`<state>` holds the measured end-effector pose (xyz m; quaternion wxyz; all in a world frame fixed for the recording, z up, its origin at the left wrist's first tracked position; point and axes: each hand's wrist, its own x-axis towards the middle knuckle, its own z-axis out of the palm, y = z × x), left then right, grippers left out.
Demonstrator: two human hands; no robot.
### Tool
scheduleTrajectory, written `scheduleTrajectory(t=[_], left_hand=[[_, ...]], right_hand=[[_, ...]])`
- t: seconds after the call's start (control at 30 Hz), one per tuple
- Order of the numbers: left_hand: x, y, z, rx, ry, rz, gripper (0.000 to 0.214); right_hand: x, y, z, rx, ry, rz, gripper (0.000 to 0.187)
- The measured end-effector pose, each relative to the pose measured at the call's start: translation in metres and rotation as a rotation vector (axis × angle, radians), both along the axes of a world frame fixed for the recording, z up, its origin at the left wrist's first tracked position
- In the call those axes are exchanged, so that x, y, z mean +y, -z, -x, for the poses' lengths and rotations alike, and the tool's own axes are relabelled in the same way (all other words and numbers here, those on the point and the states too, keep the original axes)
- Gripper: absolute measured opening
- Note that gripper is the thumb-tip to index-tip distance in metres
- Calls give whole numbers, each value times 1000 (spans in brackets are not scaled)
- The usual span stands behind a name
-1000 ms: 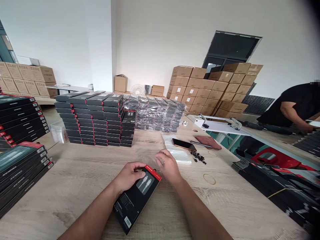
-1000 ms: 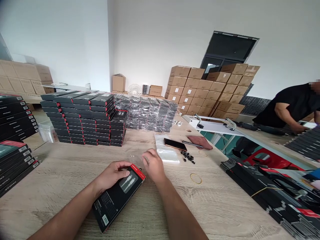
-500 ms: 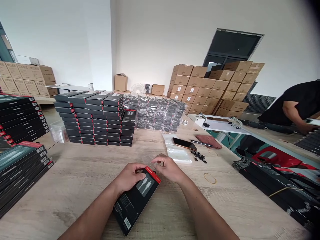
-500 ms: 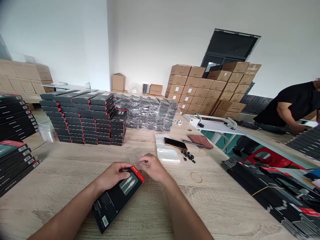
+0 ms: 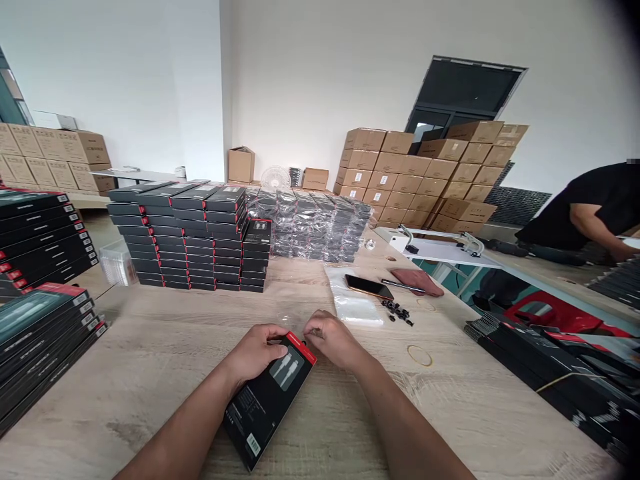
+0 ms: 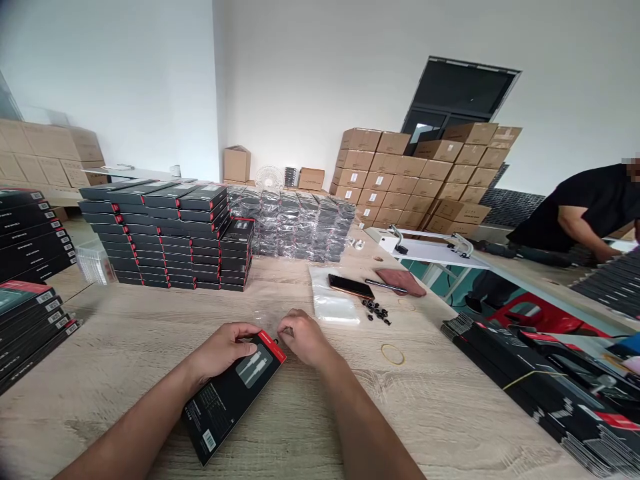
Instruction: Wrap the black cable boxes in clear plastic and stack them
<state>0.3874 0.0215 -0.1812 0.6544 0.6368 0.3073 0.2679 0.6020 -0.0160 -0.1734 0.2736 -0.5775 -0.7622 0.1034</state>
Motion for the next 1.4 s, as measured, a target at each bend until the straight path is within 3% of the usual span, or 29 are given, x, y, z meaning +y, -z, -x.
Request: scheduleTrajectory(t=[0.2, 0.43, 0.57, 0.7, 0.83, 0.97, 1.2, 1.4], left_hand=[[1, 0, 1, 12, -32, -3, 40], [-1, -2, 0, -7, -53, 26, 37], [0, 0, 0, -10, -59, 4, 34], [3, 2, 0, -18, -99, -5, 33], [5, 2, 0, -26, -168, 2, 32], [7, 1, 1, -45, -237, 3, 33], [8, -2, 1, -37, -301, 50, 37], [9, 0, 0, -79, -330, 3, 36]], right_hand=[[2, 3, 6, 25, 139, -129, 11], [2, 0, 13, -211, 276, -215, 18], [1, 0, 10, -38, 390, -157, 8], [2, 1, 13, 327, 325, -56, 13], [2, -1, 22, 462, 240, -120, 18], [2, -1, 23, 426, 235, -169, 17], [2, 3, 16, 132, 218, -140, 14], [2, 6, 19, 206, 218, -33, 11]])
